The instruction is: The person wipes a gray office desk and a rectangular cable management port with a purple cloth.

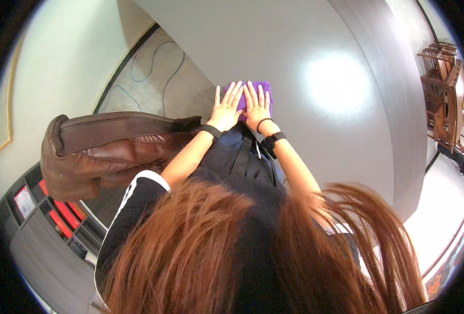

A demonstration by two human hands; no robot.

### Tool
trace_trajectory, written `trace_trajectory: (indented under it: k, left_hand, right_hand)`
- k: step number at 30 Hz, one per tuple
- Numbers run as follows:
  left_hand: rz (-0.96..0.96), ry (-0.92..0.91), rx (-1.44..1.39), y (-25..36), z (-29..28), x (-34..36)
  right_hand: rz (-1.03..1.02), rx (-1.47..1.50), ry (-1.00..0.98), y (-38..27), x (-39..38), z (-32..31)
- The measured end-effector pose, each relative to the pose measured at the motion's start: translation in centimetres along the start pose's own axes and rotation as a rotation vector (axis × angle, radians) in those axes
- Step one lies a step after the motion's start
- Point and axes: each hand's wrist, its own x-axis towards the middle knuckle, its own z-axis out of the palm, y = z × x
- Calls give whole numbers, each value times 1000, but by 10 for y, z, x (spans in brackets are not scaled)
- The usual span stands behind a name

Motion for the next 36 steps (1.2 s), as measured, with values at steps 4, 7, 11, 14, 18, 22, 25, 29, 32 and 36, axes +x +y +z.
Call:
trace_trajectory:
  k: [4,7,11,14,18,22,25,29,32,36]
  left_hand:
    - [25,30,33,-2,-1,-2]
    - [49,31,35,-5,-4,3]
    - [100,40,59,-9,-12,11]
    - [147,54,84,-12,-16,18]
    - [210,61,130,-17,-20,21]
    - [282,59,168,-8,-20,13]
    - [314,95,145,0,-15,-6]
    - [273,142,91,17,-7,-35]
    - [230,168,78,30,-8,-48]
    - [221,171,93,45,-3,-64]
  right_hand:
    - [-10,-31,28,-2,-1,-1]
    - [21,4,28,-4,1,-4]
    - [59,17,59,-6,2,-8]
    - [86,0,113,-7,5,-9]
    - [134,-10,155,-11,3,-4]
    - [199,31,189,-14,-14,3]
    - [183,30,217,-15,-33,9]
    - [117,-47,181,-14,-57,9]
    - [71,-9,236,-15,-70,11]
    - [94,-10,253,-15,-90,20]
